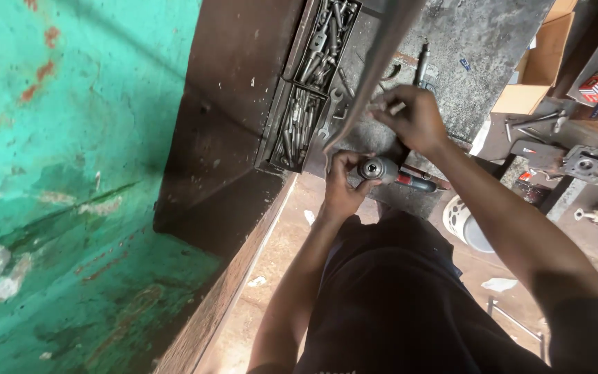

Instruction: Inspecting and cleaning engine components, then using a drill and micrometer to work on a small mechanical part.

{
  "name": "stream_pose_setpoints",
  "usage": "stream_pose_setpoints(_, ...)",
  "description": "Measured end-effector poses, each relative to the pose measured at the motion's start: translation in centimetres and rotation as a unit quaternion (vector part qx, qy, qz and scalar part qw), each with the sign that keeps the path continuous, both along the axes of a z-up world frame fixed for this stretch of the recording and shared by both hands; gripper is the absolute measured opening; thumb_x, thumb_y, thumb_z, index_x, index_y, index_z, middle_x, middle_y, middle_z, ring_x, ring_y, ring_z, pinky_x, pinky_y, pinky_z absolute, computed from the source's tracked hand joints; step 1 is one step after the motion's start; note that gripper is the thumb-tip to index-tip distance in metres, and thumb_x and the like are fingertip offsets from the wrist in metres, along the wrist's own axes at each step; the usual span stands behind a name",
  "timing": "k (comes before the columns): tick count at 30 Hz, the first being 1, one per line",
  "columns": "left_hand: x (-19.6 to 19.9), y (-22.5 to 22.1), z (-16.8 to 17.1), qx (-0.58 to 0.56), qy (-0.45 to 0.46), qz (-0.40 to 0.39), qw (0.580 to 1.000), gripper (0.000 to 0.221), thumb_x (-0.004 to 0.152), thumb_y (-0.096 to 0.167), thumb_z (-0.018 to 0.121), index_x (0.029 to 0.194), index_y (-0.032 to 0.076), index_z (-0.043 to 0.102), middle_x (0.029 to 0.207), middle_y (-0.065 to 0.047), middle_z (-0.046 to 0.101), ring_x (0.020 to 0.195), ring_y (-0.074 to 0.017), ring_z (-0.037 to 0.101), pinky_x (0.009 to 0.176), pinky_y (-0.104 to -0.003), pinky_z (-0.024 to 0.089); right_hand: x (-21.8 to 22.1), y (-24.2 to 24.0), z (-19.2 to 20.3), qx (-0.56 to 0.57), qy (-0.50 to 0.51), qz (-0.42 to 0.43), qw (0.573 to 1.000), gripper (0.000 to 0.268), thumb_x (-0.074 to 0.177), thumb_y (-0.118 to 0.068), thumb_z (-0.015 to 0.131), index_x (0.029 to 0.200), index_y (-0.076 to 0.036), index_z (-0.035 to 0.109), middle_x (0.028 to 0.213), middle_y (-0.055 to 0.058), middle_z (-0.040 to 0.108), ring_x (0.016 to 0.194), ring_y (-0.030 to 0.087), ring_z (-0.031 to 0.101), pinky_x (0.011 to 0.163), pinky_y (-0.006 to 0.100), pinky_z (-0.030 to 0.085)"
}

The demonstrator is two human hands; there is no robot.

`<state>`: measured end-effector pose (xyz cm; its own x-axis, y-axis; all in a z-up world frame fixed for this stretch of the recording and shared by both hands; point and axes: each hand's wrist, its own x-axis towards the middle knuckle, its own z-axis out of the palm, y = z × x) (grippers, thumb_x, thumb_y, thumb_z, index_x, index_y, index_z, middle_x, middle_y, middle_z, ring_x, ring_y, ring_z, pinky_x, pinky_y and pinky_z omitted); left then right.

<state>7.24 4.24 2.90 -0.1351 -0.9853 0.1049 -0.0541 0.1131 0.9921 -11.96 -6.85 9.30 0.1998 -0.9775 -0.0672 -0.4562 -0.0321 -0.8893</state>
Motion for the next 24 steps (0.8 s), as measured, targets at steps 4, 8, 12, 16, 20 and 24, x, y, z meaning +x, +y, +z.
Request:
stream_pose_setpoints(4, 0.1, -0.3, -1.5, -0.059, -0.056, 0.0, 0.997, 0.068, 0.074, 0.017, 0.092, 0.13, 0.008, 0.054, 0.12, -0.01, 0.066, 0.112, -0.0242, 0.067, 0.099, -0.038, 0.057, -0.1, 4.0, 6.1, 0.047, 0.014, 0.027, 0.998, 0.012, 0.092, -0.009, 0.076, 0.104, -0.008, 0.075, 0.104, 0.009, 0.073, 0.089, 0.018, 0.073, 0.067, 0.032, 0.065)
stream_pose_setpoints(8, 0.5, 0.1, -0.9, -0.02, -0.063, -0.016, 0.998, 0.062, 0.077, 0.02, 0.093, 0.122, 0.009, 0.053, 0.113, -0.009, 0.066, 0.109, -0.0236, 0.068, 0.096, -0.039, 0.059, -0.1, 5.5, 7.6, -0.01, 0.066, 0.123, 0.99, 0.02, 0.087, -0.014, 0.077, 0.107, -0.013, 0.078, 0.104, 0.005, 0.074, 0.092, 0.019, 0.073, 0.076, 0.033, 0.064)
stream_pose_setpoints(12, 0.5, 0.1, -1.6, 0.0, -0.08, -0.033, 0.996, 0.063, 0.078, 0.018, 0.092, 0.124, 0.007, 0.051, 0.116, -0.011, 0.068, 0.114, -0.0258, 0.069, 0.099, -0.041, 0.057, 0.1, 5.9, 7.5, -0.055, 0.121, 0.154, 0.979, 0.02, 0.088, -0.015, 0.076, 0.108, -0.015, 0.078, 0.107, 0.005, 0.073, 0.097, 0.019, 0.072, 0.082, 0.033, 0.064)
stream_pose_setpoints(16, 0.3, -0.4, -0.9, 0.025, -0.082, -0.043, 0.995, 0.06, 0.079, 0.018, 0.093, 0.122, 0.007, 0.053, 0.116, -0.012, 0.068, 0.114, -0.0264, 0.07, 0.101, -0.04, 0.059, 0.5, 6.0, 8.9, -0.094, 0.175, 0.168, 0.966, 0.029, 0.081, -0.017, 0.079, 0.11, -0.017, 0.079, 0.106, 0.005, 0.074, 0.101, 0.022, 0.071, 0.087, 0.038, 0.06)
stream_pose_setpoints(20, 0.6, -1.0, 3.1, 0.055, -0.043, -0.039, 0.997, 0.071, 0.075, 0.016, 0.091, 0.131, 0.005, 0.049, 0.123, -0.011, 0.063, 0.118, -0.0267, 0.066, 0.103, -0.038, 0.056, 0.7, 6.1, 9.2, -0.093, 0.177, 0.188, 0.962, 0.031, 0.083, -0.018, 0.078, 0.114, -0.019, 0.078, 0.108, 0.002, 0.074, 0.101, 0.019, 0.07, 0.088, 0.037, 0.061)
stream_pose_setpoints(24, 0.9, -0.9, 1.9, -0.025, -0.071, -0.067, 0.995, 0.063, 0.078, 0.008, 0.088, 0.132, 0.004, 0.057, 0.123, -0.012, 0.06, 0.118, -0.0273, 0.066, 0.1, -0.037, 0.056, 0.6, 6.4, 9.1, -0.122, 0.227, 0.19, 0.947, 0.036, 0.079, -0.02, 0.081, 0.114, -0.022, 0.078, 0.108, -0.001, 0.074, 0.1, 0.019, 0.069, 0.082, 0.036, 0.061)
